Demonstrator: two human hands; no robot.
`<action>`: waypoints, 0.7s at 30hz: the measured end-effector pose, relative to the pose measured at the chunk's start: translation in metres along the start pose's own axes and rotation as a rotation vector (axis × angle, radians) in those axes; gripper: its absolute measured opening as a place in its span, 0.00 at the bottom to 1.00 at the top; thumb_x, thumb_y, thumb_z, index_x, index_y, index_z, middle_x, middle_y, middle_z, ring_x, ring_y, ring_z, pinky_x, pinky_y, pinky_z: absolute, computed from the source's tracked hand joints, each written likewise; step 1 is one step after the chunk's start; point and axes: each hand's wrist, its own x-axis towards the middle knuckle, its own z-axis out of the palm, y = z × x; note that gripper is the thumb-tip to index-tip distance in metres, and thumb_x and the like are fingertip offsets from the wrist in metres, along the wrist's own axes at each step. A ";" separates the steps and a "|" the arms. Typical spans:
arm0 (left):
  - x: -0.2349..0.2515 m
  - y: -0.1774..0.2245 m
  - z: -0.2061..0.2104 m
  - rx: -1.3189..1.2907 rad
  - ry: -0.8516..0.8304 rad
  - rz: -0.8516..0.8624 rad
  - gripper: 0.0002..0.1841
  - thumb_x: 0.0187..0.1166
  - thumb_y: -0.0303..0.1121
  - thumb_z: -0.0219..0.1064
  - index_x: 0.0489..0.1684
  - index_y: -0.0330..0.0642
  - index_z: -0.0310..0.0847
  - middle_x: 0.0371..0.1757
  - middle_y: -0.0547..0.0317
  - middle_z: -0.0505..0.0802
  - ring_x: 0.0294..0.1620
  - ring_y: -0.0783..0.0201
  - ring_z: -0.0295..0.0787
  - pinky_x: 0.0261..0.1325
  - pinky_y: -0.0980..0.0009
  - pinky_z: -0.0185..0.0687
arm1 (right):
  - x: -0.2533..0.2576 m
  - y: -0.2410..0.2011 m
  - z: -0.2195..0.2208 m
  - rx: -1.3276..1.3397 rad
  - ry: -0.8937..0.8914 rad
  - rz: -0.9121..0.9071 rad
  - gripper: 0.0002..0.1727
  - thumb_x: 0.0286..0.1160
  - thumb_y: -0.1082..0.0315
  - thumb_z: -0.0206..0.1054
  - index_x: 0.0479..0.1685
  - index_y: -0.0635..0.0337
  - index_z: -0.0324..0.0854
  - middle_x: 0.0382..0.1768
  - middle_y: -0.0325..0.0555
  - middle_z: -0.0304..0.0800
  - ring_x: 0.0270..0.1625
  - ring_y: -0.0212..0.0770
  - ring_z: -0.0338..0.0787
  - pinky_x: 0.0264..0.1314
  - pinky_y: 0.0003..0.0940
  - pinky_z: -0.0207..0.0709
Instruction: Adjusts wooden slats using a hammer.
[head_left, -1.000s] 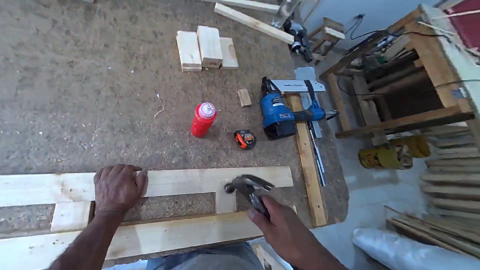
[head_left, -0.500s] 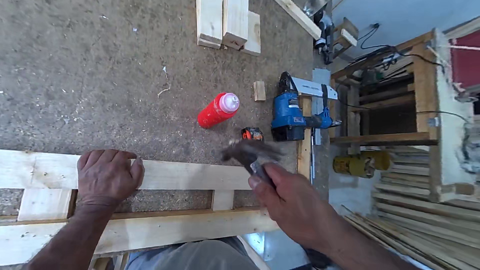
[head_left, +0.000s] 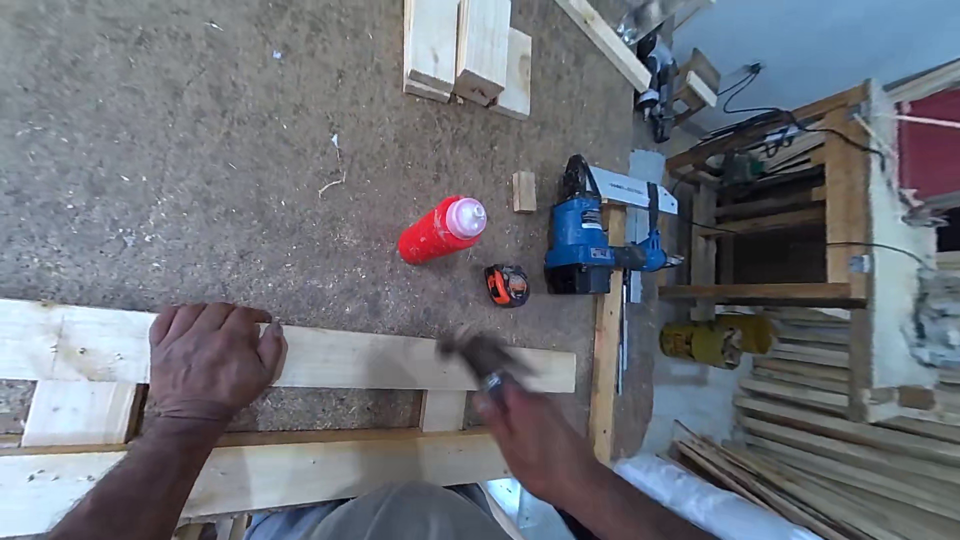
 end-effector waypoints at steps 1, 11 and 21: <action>-0.001 0.000 0.000 -0.008 0.003 0.008 0.31 0.80 0.58 0.43 0.40 0.45 0.90 0.43 0.47 0.94 0.55 0.40 0.89 0.69 0.39 0.71 | 0.002 0.003 -0.001 -0.098 -0.248 0.125 0.27 0.91 0.47 0.51 0.57 0.66 0.79 0.38 0.58 0.87 0.44 0.57 0.90 0.50 0.57 0.83; -0.003 -0.001 0.001 0.007 0.004 0.001 0.31 0.80 0.59 0.43 0.41 0.47 0.90 0.44 0.48 0.94 0.56 0.42 0.88 0.70 0.40 0.70 | -0.005 0.036 0.062 0.285 0.616 -0.409 0.32 0.92 0.41 0.47 0.49 0.64 0.81 0.25 0.43 0.87 0.25 0.36 0.90 0.29 0.38 0.88; -0.002 -0.001 0.001 0.004 0.013 0.022 0.32 0.80 0.58 0.42 0.40 0.45 0.90 0.44 0.46 0.94 0.56 0.40 0.89 0.70 0.39 0.70 | 0.002 0.053 0.076 0.050 0.092 0.029 0.31 0.91 0.44 0.48 0.61 0.64 0.84 0.41 0.57 0.93 0.46 0.54 0.94 0.53 0.55 0.86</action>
